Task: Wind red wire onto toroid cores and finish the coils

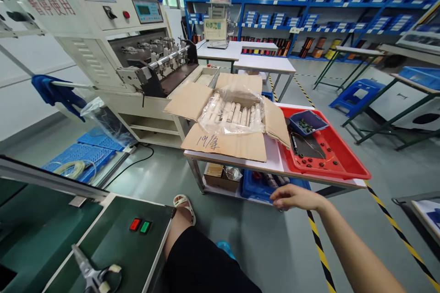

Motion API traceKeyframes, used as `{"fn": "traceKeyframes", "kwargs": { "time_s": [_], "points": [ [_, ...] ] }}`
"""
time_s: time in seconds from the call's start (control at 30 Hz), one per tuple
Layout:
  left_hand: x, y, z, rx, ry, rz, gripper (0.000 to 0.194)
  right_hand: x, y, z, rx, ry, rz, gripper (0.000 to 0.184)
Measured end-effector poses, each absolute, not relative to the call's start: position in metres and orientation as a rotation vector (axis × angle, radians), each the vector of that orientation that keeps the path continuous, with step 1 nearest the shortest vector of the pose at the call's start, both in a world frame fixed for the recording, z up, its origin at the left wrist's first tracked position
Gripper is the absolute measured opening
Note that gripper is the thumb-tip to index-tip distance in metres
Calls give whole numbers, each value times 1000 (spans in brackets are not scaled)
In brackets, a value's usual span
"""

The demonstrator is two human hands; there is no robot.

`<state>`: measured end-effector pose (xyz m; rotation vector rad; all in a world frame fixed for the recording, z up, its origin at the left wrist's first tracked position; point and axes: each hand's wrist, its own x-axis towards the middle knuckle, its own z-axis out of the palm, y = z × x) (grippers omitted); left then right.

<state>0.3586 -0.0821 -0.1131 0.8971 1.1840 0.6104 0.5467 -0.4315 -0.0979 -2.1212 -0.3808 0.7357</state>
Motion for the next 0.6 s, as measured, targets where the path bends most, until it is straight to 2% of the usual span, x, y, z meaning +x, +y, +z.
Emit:
{"fn": "traceKeyframes", "kwargs": {
  "time_s": [0.07, 0.23, 0.4, 0.6],
  "points": [
    [358, -83, -105, 947, 1156, 568, 32, 560, -444, -70, -2108, -380, 687, 29],
    [357, -83, -83, 1031, 1098, 521, 32, 638, -453, -23, -2255, -121, 224, 17],
    [358, -83, -63, 1088, 1054, 511, 32, 694, -420, -25, -2321, 14, 56, 19],
    [345, -97, -54, 1172, 991, 468, 34, 703, -407, -28, -2243, 134, -38, 25]
  ]
}}
